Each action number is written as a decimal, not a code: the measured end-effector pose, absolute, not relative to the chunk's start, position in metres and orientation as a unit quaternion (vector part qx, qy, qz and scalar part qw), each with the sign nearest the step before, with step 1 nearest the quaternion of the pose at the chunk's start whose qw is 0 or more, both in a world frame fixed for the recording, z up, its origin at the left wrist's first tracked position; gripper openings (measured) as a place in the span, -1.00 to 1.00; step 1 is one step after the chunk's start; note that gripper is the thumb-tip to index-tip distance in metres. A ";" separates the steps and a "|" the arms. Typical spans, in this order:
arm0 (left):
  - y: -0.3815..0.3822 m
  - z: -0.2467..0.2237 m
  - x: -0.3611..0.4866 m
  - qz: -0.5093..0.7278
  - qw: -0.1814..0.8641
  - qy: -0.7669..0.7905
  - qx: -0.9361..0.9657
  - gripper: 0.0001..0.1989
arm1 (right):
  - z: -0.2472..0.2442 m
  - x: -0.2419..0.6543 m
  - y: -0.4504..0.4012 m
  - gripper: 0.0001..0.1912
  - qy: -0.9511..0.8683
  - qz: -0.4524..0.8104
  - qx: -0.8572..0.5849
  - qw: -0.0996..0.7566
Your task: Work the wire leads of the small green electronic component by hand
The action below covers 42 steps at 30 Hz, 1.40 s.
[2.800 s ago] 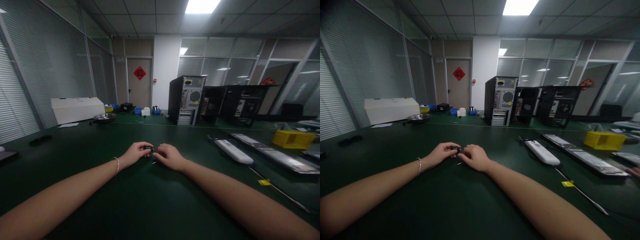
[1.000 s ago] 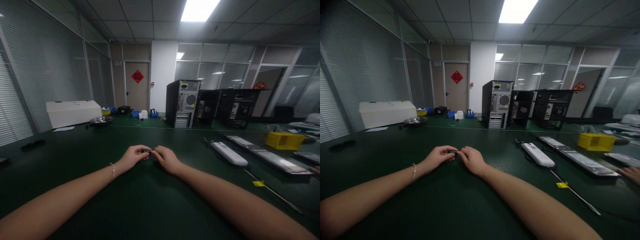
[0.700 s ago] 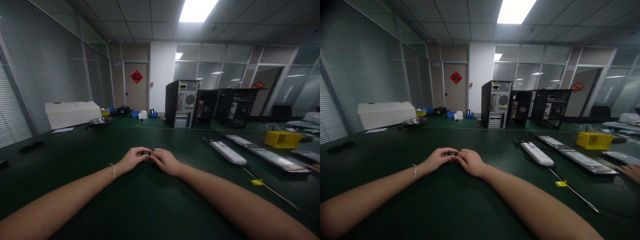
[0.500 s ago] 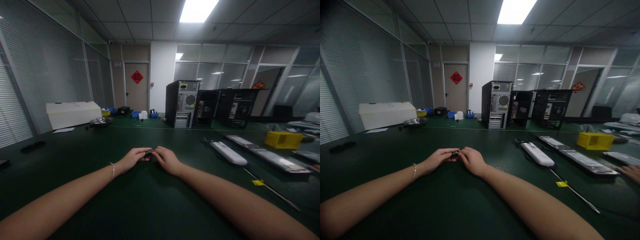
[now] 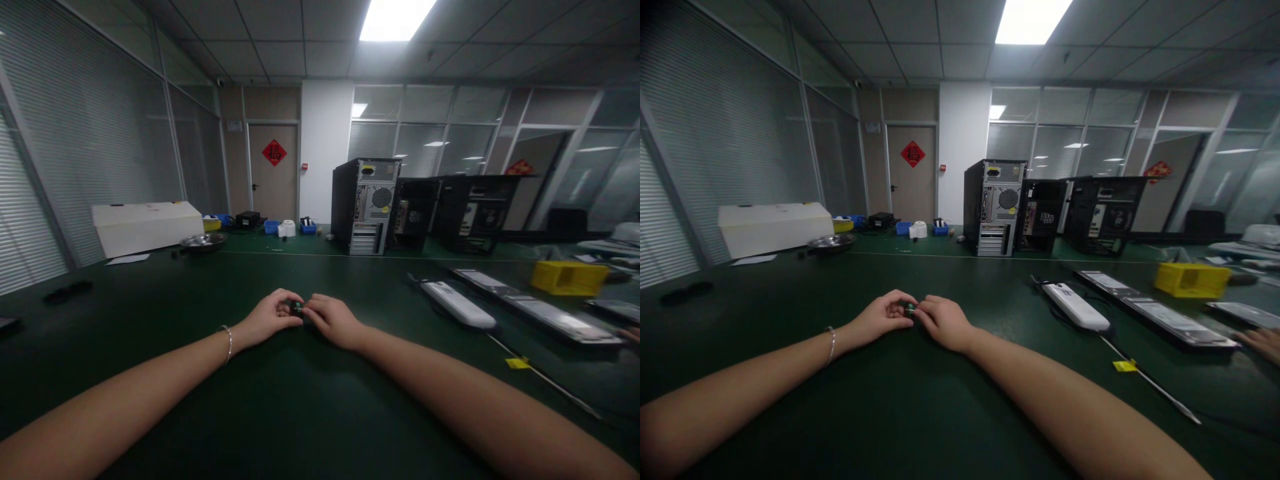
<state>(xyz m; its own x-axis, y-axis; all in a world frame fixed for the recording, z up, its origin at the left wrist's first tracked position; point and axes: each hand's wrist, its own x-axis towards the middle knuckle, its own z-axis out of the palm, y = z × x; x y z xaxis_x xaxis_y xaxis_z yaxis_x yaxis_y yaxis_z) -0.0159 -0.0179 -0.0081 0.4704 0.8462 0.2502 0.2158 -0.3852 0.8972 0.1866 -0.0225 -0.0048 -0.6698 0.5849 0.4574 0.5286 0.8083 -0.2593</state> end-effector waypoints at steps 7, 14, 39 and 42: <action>-0.013 -0.008 -0.018 0.401 0.432 0.367 0.720 -0.75 | -0.005 0.187 -0.023 -0.70 -0.897 0.046 -0.349 0.268; -0.024 0.004 -0.014 0.380 0.426 0.346 0.744 -0.73 | -0.006 0.188 -0.021 -0.70 -0.883 0.036 -0.380 0.273; -0.027 0.008 -0.016 0.390 0.386 0.391 0.739 -0.73 | -0.007 0.189 -0.018 -0.71 -0.886 0.068 -0.351 0.296; -0.026 0.007 -0.016 0.393 0.419 0.395 0.717 -0.72 | -0.006 0.189 -0.019 -0.71 -0.886 0.074 -0.349 0.298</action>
<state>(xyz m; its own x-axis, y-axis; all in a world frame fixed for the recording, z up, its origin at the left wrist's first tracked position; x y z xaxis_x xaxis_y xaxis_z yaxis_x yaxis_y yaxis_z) -0.0158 -0.0261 0.0071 0.3789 0.8959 0.2318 0.2382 -0.3365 0.9111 0.1889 -0.0186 -0.0063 -0.5794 0.6619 0.4756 0.5739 0.7456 -0.3386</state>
